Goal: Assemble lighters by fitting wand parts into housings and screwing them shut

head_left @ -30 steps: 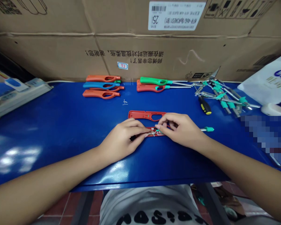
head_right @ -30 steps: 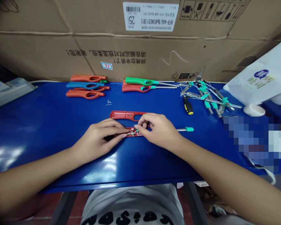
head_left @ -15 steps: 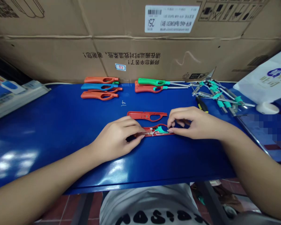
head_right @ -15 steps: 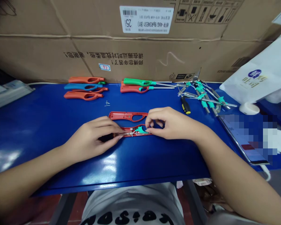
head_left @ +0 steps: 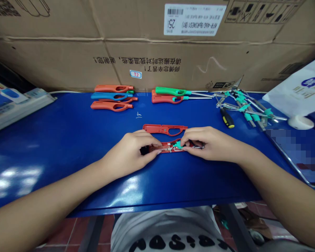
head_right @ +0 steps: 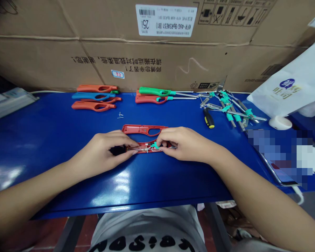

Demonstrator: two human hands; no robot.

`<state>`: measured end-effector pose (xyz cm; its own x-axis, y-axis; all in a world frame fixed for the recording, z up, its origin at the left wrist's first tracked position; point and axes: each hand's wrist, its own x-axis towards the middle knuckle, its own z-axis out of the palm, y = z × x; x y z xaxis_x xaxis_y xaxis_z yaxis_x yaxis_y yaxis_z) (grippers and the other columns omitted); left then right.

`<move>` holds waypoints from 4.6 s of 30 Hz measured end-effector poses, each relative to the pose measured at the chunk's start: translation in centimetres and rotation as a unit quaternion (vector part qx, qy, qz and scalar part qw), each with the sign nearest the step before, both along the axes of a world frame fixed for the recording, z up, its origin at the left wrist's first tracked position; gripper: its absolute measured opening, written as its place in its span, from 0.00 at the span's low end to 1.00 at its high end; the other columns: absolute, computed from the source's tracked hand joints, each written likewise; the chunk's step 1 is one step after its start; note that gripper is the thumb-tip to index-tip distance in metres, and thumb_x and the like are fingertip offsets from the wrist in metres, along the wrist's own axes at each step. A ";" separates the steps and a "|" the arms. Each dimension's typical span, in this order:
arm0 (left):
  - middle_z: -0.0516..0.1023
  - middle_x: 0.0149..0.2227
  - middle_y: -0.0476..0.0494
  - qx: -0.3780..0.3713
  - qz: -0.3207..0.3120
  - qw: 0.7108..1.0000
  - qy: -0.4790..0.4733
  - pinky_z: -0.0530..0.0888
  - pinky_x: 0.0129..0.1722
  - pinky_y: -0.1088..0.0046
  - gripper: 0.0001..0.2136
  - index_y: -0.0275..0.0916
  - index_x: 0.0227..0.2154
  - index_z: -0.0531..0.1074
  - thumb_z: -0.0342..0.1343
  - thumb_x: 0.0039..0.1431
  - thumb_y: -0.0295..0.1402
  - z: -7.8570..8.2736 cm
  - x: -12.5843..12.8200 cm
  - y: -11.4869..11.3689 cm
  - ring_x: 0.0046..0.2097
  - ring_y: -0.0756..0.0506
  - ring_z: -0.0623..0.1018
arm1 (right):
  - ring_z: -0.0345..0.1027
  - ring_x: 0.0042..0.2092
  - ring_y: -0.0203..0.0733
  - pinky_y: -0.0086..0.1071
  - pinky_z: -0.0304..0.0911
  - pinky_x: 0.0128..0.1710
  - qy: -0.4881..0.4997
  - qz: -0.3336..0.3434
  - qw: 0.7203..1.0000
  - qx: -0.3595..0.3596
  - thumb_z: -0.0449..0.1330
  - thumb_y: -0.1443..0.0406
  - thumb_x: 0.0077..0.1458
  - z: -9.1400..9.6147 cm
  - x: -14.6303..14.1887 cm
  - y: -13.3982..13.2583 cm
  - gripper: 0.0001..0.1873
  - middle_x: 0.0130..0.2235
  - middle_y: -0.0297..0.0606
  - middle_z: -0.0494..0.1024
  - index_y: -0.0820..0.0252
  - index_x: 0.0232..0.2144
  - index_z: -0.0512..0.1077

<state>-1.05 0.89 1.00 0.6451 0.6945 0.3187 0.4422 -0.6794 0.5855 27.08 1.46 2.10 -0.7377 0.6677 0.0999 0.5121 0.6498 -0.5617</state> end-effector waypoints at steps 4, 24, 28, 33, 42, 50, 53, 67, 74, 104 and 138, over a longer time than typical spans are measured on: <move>0.83 0.39 0.43 0.032 -0.004 0.999 0.007 0.77 0.43 0.67 0.07 0.38 0.42 0.80 0.60 0.62 0.29 -0.1 0.0 -0.1 0.41 0.45 0.79 | 0.71 0.36 0.37 0.30 0.61 0.34 -0.023 -0.004 0.999 0.036 0.59 0.68 0.61 0.2 -0.1 -0.3 0.06 0.39 0.36 0.80 0.56 0.38 0.75; 0.68 0.61 0.35 0.067 -0.085 0.984 0.145 0.69 0.60 0.53 0.19 0.45 0.62 0.68 0.51 0.70 0.36 -0.6 0.6 -1.3 0.62 0.36 0.69 | 0.71 0.41 0.38 0.30 0.63 0.38 -0.034 0.011 0.997 0.063 0.58 0.68 0.62 -0.1 -0.6 -0.8 0.07 0.43 0.37 0.78 0.56 0.42 0.74; 0.69 0.60 0.35 0.058 -0.083 0.985 0.138 0.69 0.60 0.53 0.19 0.44 0.62 0.68 0.51 0.70 0.35 -0.7 0.8 -1.3 0.62 0.37 0.68 | 0.72 0.42 0.40 0.32 0.63 0.40 -0.055 0.010 0.995 0.078 0.58 0.69 0.61 0.0 -0.6 -0.9 0.08 0.43 0.37 0.78 0.55 0.43 0.74; 0.70 0.59 0.35 0.055 -0.079 0.988 0.125 0.69 0.59 0.52 0.20 0.44 0.62 0.67 0.52 0.69 0.33 -0.8 0.9 -1.4 0.61 0.36 0.69 | 0.73 0.44 0.41 0.33 0.64 0.41 -0.069 0.012 0.994 0.084 0.58 0.68 0.61 0.0 -0.7 -1.0 0.10 0.44 0.37 0.78 0.55 0.44 0.73; 0.69 0.59 0.34 0.058 -0.080 0.987 0.125 0.70 0.60 0.52 0.20 0.42 0.62 0.68 0.52 0.69 0.33 -0.9 0.9 -1.6 0.61 0.36 0.69 | 0.73 0.43 0.41 0.33 0.63 0.41 -0.067 0.003 0.993 0.097 0.55 0.67 0.63 0.1 -0.7 -1.1 0.09 0.43 0.37 0.79 0.55 0.44 0.73; 0.78 0.51 0.40 0.075 -0.023 0.997 0.028 0.73 0.55 0.59 0.14 0.42 0.52 0.75 0.54 0.67 0.28 -0.7 0.7 -1.1 0.54 0.41 0.76 | 0.73 0.44 0.42 0.34 0.63 0.41 -0.071 -0.008 0.991 0.113 0.55 0.68 0.63 0.1 -1.0 -1.0 0.10 0.44 0.38 0.80 0.54 0.45 0.72; 0.81 0.43 0.43 0.067 0.020 0.997 0.024 0.73 0.49 0.61 0.08 0.40 0.46 0.77 0.56 0.66 0.29 -0.4 0.5 -0.8 0.46 0.42 0.77 | 0.73 0.44 0.41 0.33 0.63 0.40 -0.070 -0.009 0.991 0.116 0.55 0.67 0.63 0.1 -0.8 -1.0 0.09 0.44 0.38 0.80 0.55 0.45 0.72; 0.81 0.36 0.47 0.031 0.034 0.999 0.005 0.72 0.43 0.68 0.07 0.40 0.42 0.78 0.58 0.63 0.26 -0.6 0.5 -0.6 0.40 0.46 0.75 | 0.72 0.39 0.39 0.32 0.61 0.37 -0.056 -0.042 0.989 0.132 0.56 0.66 0.64 -0.5 -1.6 -1.2 0.05 0.39 0.34 0.80 0.56 0.38 0.72; 0.82 0.39 0.45 0.058 0.049 0.997 0.016 0.72 0.43 0.67 0.07 0.38 0.42 0.77 0.56 0.65 0.29 -0.3 0.2 -0.4 0.40 0.45 0.76 | 0.71 0.46 0.44 0.36 0.65 0.45 -0.012 -0.115 0.983 0.140 0.57 0.68 0.63 -0.9 -1.0 -0.2 0.06 0.43 0.38 0.78 0.56 0.41 0.74; 0.75 0.58 0.37 0.231 0.056 0.968 0.076 0.72 0.57 0.53 0.17 0.42 0.58 0.71 0.58 0.67 0.34 0.9 -0.9 0.6 0.56 0.38 0.75 | 0.72 0.25 0.35 0.30 0.73 0.27 0.232 -0.244 0.901 -0.272 0.69 0.58 0.53 1.0 -1.1 0.0 0.17 0.26 0.33 0.78 0.61 0.43 0.80; 0.81 0.45 0.39 0.113 -0.013 0.989 0.099 0.76 0.47 0.61 0.14 0.36 0.53 0.76 0.56 0.67 0.35 0.0 -0.4 0.4 0.46 0.41 0.78 | 0.68 0.51 0.46 0.41 0.64 0.53 0.000 -0.047 0.999 0.024 0.66 0.58 0.59 -0.2 -0.5 0.3 0.15 0.48 0.40 0.75 0.54 0.47 0.73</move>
<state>-1.47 1.33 1.02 0.7264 0.6030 0.3297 0.5140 -0.7951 0.3218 26.63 1.73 1.86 -0.6726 0.7277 0.1344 0.5714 0.6261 -0.5306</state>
